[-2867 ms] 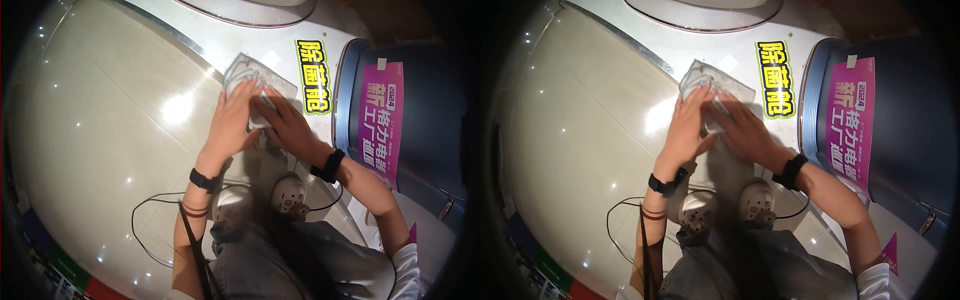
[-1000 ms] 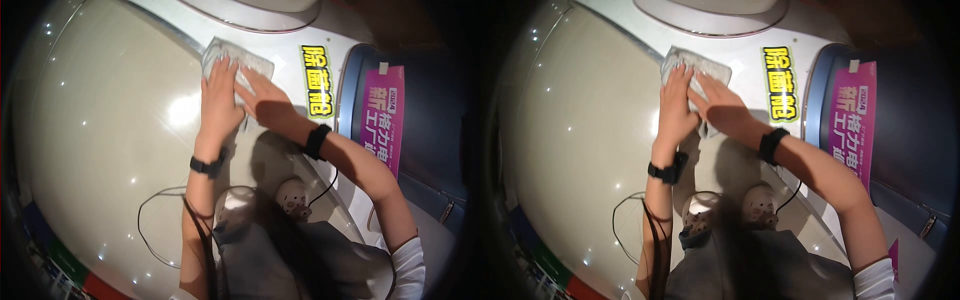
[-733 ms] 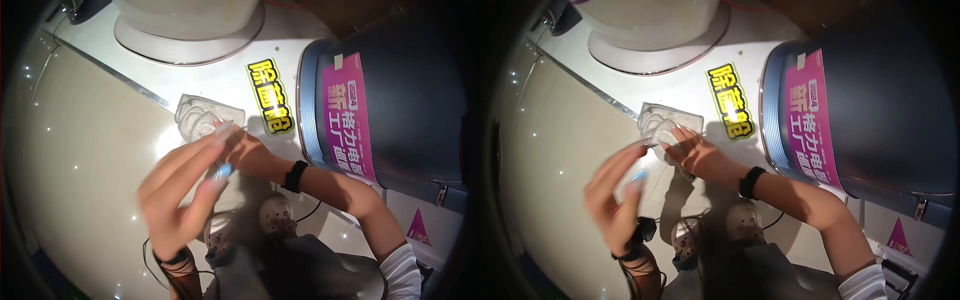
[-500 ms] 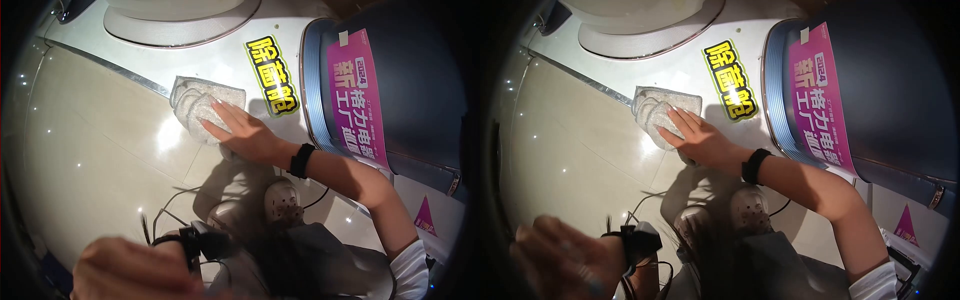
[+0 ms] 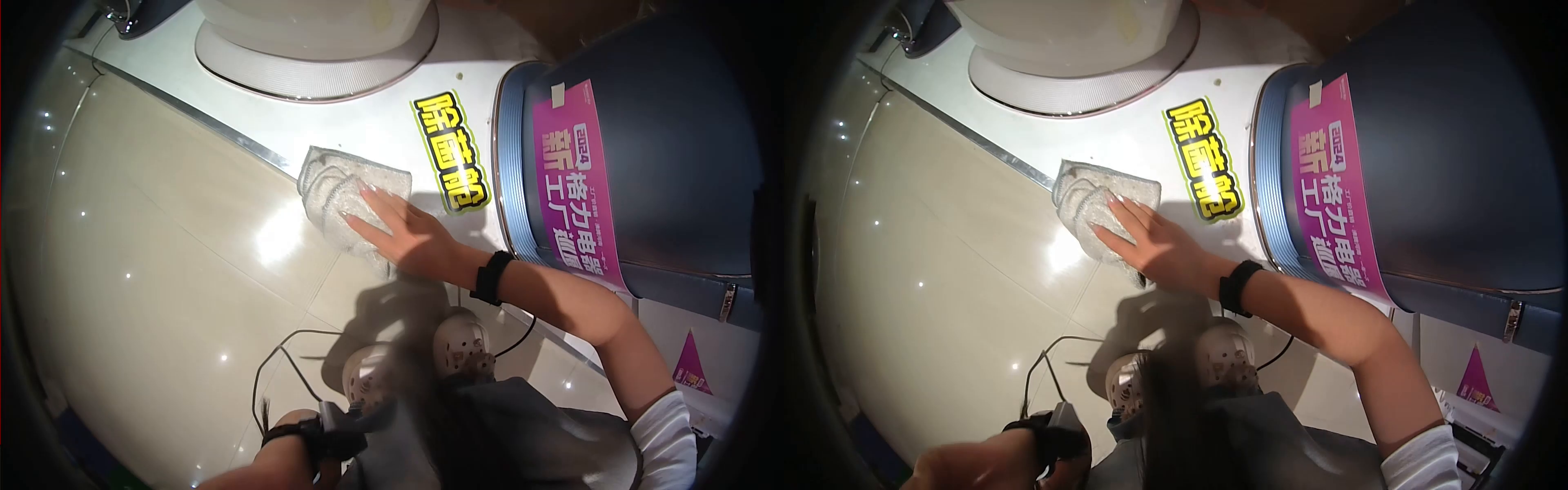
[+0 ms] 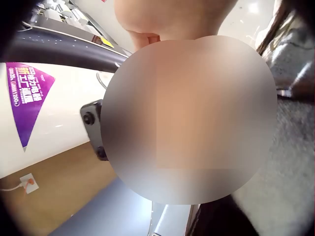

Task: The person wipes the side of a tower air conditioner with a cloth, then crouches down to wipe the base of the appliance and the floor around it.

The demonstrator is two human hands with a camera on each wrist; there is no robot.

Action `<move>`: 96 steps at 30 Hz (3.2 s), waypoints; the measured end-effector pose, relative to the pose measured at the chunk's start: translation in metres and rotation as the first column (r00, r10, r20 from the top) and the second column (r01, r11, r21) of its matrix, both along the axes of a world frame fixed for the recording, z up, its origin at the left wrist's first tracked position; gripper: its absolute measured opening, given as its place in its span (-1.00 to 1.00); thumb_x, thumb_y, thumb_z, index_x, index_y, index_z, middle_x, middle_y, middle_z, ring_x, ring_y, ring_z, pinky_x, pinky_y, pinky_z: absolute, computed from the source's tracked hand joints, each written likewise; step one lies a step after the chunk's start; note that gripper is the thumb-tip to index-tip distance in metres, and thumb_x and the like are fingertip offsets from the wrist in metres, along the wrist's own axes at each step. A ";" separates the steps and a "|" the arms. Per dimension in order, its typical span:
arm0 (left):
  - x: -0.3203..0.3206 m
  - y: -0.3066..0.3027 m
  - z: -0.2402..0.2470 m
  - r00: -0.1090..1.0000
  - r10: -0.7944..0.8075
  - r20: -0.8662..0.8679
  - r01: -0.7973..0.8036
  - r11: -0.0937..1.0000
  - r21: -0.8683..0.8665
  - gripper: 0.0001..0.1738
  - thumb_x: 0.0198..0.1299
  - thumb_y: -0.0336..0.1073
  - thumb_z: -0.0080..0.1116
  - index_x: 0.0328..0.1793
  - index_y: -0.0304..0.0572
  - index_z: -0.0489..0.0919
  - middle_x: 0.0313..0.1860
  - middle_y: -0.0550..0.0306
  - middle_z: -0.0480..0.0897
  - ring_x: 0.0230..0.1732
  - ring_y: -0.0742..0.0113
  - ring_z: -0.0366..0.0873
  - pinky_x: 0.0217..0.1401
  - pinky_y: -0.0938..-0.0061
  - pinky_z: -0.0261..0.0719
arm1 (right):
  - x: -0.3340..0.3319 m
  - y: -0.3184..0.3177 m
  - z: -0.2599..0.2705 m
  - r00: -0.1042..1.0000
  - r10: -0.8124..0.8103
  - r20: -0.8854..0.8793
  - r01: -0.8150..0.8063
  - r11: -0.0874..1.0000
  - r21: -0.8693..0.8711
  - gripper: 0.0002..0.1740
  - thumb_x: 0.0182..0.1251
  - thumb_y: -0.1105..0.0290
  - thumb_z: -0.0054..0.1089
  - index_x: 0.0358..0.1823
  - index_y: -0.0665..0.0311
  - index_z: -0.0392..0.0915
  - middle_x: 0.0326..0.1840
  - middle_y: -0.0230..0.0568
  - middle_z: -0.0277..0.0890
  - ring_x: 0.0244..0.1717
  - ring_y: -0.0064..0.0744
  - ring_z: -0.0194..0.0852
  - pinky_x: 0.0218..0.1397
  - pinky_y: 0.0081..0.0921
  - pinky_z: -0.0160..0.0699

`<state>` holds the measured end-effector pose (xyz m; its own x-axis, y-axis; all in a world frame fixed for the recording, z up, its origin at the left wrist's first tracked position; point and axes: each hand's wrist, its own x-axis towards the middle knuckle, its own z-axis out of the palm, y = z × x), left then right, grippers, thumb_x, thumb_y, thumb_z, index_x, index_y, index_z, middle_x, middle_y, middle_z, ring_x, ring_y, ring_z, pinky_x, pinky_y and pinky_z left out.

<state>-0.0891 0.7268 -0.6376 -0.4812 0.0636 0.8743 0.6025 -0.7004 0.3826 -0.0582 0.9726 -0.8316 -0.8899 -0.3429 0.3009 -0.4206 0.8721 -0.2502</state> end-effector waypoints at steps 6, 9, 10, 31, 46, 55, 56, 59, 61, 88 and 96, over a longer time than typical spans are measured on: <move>-0.023 0.075 -0.098 0.660 0.657 0.365 -0.287 0.669 -0.686 -0.64 0.19 -0.52 -0.10 0.11 -0.41 0.51 0.07 -0.04 0.55 0.06 0.23 0.55 0.17 0.45 0.46 | 0.001 0.003 0.007 0.983 -0.002 0.184 0.027 0.990 -0.136 -0.38 0.08 0.51 0.17 0.26 0.33 0.34 0.32 0.32 0.17 0.29 0.22 0.26 0.36 -0.15 0.29; -0.032 0.084 -0.152 0.785 0.615 0.072 -0.111 0.254 -0.961 -0.60 0.26 -0.37 -0.03 0.20 -0.37 0.48 0.22 -0.25 0.48 0.32 -0.16 0.35 0.35 0.11 0.28 | 0.001 0.004 0.012 0.978 0.007 0.208 0.043 0.972 -0.233 -0.36 0.10 0.49 0.19 0.28 0.36 0.30 0.38 0.24 0.11 0.35 0.15 0.19 0.39 -0.21 0.25; -0.029 0.084 -0.171 0.825 0.547 -0.140 -0.218 0.080 -0.973 -0.59 0.28 -0.33 -0.03 0.22 -0.37 0.48 0.23 -0.24 0.48 0.33 -0.18 0.34 0.37 0.03 0.22 | 0.002 0.006 0.007 0.983 0.017 0.183 0.030 0.967 -0.252 -0.34 0.09 0.50 0.20 0.29 0.39 0.27 0.42 0.21 0.06 0.38 0.10 0.15 0.39 -0.23 0.24; -0.096 0.129 -0.205 0.677 0.456 -0.578 -0.594 -0.126 -0.795 -0.58 0.31 -0.24 -0.07 0.13 -0.45 0.51 0.17 -0.20 0.53 0.27 -0.17 0.38 0.33 0.05 0.24 | -0.061 0.033 -0.002 0.986 -0.096 0.140 0.112 0.988 -0.110 -0.43 0.22 0.40 0.17 0.25 0.39 0.27 0.37 0.10 0.19 0.37 -0.02 0.20 0.37 -0.29 0.27; -0.094 0.159 -0.207 0.728 0.374 -0.575 -0.598 -0.065 -0.799 -0.57 0.31 -0.25 -0.10 0.17 -0.44 0.49 0.17 -0.21 0.53 0.29 -0.16 0.37 0.31 0.13 0.31 | -0.035 0.044 -0.002 0.965 -0.258 0.046 0.255 0.965 0.062 -0.38 0.20 0.35 0.15 0.29 0.42 0.24 0.31 0.18 0.24 0.28 0.06 0.29 0.32 -0.25 0.33; -0.035 0.140 -0.204 0.713 0.413 -0.567 -0.563 -0.146 -0.814 -0.57 0.29 -0.27 -0.06 0.17 -0.44 0.49 0.21 -0.20 0.50 0.28 -0.18 0.38 0.33 0.12 0.28 | 0.007 0.030 0.016 0.960 -0.190 0.205 0.189 0.982 0.024 -0.34 0.14 0.37 0.20 0.28 0.43 0.25 0.32 0.19 0.23 0.31 0.07 0.25 0.36 -0.24 0.26; -0.025 0.136 -0.201 0.724 0.407 -0.557 -0.547 -0.154 -0.823 -0.58 0.29 -0.27 -0.05 0.16 -0.44 0.49 0.20 -0.20 0.50 0.28 -0.19 0.38 0.32 0.11 0.29 | 0.016 0.029 0.013 0.977 -0.157 0.146 0.156 0.988 0.024 -0.31 0.07 0.40 0.24 0.28 0.44 0.26 0.31 0.20 0.24 0.31 0.07 0.26 0.35 -0.26 0.28; -0.016 0.133 -0.203 0.719 0.414 -0.558 -0.558 -0.136 -0.819 -0.58 0.28 -0.28 -0.05 0.16 -0.45 0.49 0.20 -0.20 0.51 0.27 -0.21 0.38 0.31 0.10 0.31 | 0.026 0.024 0.008 0.978 -0.179 0.107 0.172 0.982 0.078 -0.29 0.04 0.41 0.25 0.27 0.45 0.27 0.31 0.18 0.24 0.30 0.05 0.28 0.33 -0.26 0.31; -0.029 0.140 -0.206 0.715 0.413 -0.564 -0.570 -0.123 -0.813 -0.58 0.29 -0.27 -0.05 0.16 -0.45 0.49 0.20 -0.20 0.51 0.27 -0.21 0.39 0.31 0.11 0.31 | 0.019 0.027 0.005 0.977 -0.192 0.095 0.188 0.981 0.053 -0.30 0.05 0.40 0.26 0.27 0.42 0.28 0.31 0.14 0.25 0.28 0.03 0.30 0.30 -0.26 0.34; -0.094 0.158 -0.209 0.786 0.340 -0.516 -0.552 0.012 -0.833 -0.56 0.31 -0.28 -0.09 0.22 -0.41 0.45 0.23 -0.19 0.48 0.34 -0.18 0.31 0.34 0.08 0.28 | -0.031 0.040 -0.007 0.952 -0.307 0.018 0.301 0.941 0.154 -0.36 0.24 0.25 0.09 0.32 0.38 0.22 0.30 0.26 0.23 0.31 0.11 0.26 0.34 -0.19 0.28; -0.042 0.136 -0.204 0.774 0.397 -0.494 -0.518 -0.052 -0.854 -0.57 0.30 -0.29 -0.07 0.22 -0.39 0.45 0.25 -0.18 0.47 0.35 -0.18 0.30 0.34 0.06 0.28 | 0.008 0.028 0.010 0.952 -0.215 0.217 0.219 0.976 0.006 -0.34 0.13 0.30 0.16 0.28 0.42 0.28 0.26 0.28 0.26 0.29 0.18 0.26 0.35 -0.21 0.28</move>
